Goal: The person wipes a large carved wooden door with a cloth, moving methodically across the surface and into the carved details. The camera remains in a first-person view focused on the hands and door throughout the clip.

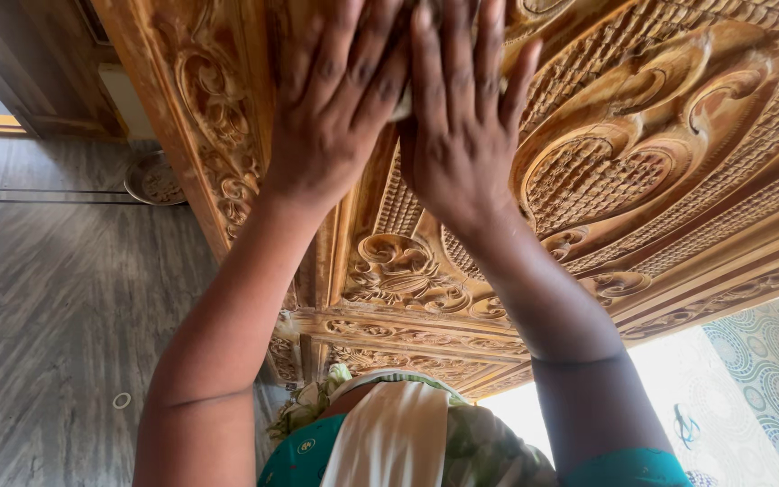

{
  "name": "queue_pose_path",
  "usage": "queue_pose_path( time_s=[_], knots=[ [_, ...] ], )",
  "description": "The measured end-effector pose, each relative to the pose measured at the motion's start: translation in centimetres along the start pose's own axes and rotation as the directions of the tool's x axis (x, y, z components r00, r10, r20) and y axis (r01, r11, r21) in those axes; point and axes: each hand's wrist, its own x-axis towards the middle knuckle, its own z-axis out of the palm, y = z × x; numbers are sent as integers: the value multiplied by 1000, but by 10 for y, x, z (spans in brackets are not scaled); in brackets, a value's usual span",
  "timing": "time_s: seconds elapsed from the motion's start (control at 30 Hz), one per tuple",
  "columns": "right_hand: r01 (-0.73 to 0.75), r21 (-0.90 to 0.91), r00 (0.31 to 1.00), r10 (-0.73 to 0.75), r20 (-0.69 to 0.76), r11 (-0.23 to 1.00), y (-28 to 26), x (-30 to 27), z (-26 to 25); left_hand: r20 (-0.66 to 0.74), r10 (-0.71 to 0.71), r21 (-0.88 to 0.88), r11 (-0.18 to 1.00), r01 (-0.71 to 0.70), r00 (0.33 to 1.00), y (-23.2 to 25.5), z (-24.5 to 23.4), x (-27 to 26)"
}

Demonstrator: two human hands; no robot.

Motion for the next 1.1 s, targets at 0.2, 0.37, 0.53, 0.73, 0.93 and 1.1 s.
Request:
queue_pose_path(
  time_s=[0.2,0.37,0.53,0.73,0.93,1.1],
  knots=[
    [-215,-7,937,208,280,977,-4,47,-33,226,-124,-144,977,159,966,-11,-22,42],
    [-117,-76,959,133,249,990,-27,-10,4,208,-96,-90,989,117,973,3,-15,-13],
    [-30,183,999,26,24,983,-66,-108,61,300,-59,-26,997,70,952,14,-2,-112],
    [95,288,995,-98,-6,953,-128,-176,105,276,-105,-55,991,124,955,11,-5,-216],
    [194,255,970,-223,92,947,-160,-126,102,245,-94,162,985,55,965,-44,-22,-225],
    [119,284,992,-125,2,951,-174,-23,78,187,-122,220,972,80,975,-113,-38,-152]
  ],
)
